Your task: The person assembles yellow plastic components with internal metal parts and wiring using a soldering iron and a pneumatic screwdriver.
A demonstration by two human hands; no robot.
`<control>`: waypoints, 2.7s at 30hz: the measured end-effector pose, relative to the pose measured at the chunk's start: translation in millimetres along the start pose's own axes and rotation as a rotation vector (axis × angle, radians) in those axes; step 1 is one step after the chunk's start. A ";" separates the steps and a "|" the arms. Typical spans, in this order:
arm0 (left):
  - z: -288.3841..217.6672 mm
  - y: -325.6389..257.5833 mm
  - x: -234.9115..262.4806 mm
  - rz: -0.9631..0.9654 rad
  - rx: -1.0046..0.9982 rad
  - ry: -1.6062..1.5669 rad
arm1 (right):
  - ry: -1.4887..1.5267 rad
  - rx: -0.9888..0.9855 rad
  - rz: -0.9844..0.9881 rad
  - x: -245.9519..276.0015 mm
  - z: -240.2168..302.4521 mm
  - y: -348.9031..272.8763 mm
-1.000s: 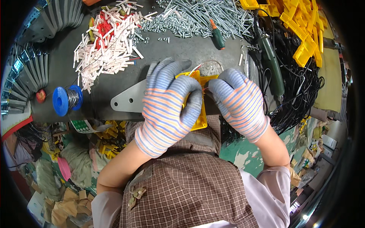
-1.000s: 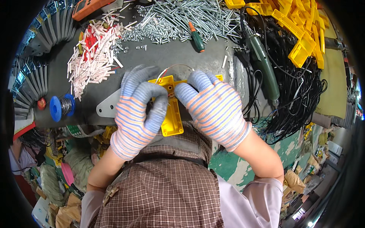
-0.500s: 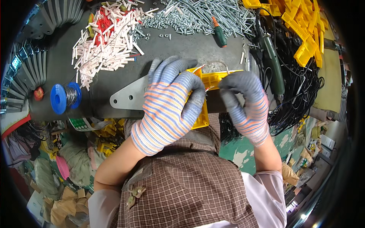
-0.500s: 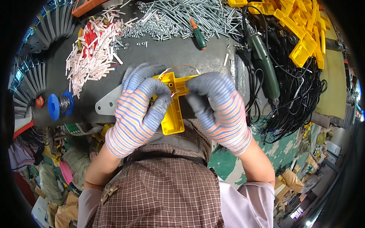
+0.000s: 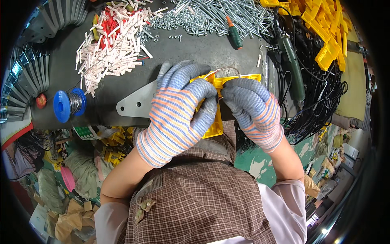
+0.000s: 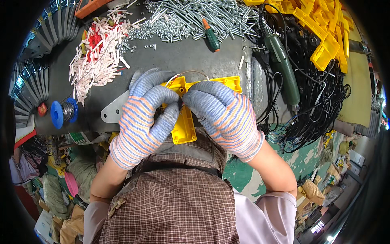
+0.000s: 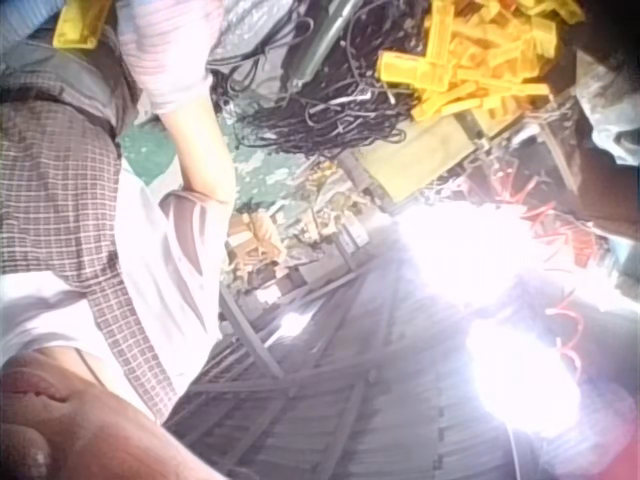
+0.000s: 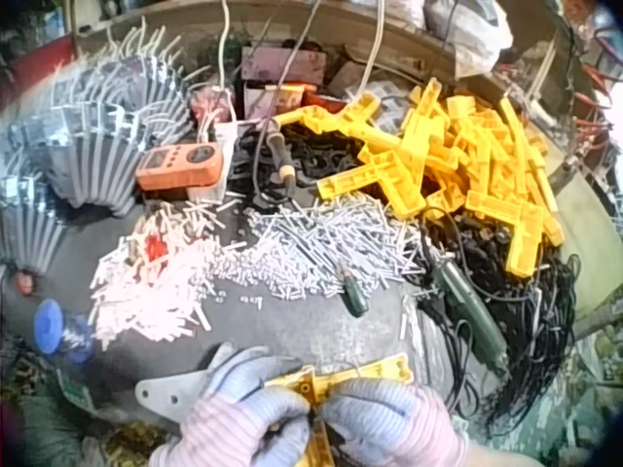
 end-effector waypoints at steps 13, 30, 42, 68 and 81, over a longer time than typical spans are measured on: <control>-23.3 -12.0 9.2 -0.220 -0.152 0.324 | 0.237 -0.197 -0.044 -2.1 -2.6 -1.7; -5.4 -9.3 8.3 -0.205 0.014 0.084 | 0.531 -0.670 -0.255 -12.7 -13.3 -16.7; 2.0 -9.9 5.8 -0.234 0.081 0.044 | 0.666 -0.820 -0.088 -24.0 -16.6 -21.1; 2.2 2.5 3.3 -0.059 0.058 -0.039 | 0.108 -0.129 -0.139 2.8 4.6 0.6; -26.2 1.2 2.9 -0.111 -0.271 0.200 | 0.438 -0.450 0.388 -16.5 -24.9 13.6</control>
Point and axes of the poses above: each hand's wrist, its own y-axis towards the middle knuckle, its own x-axis out of the back of the hand, z = x × y, the point moved 8 cm from there along y, towards the middle knuckle, and after that the axes turned 8 degrees about -z, right-handed, at the moved point
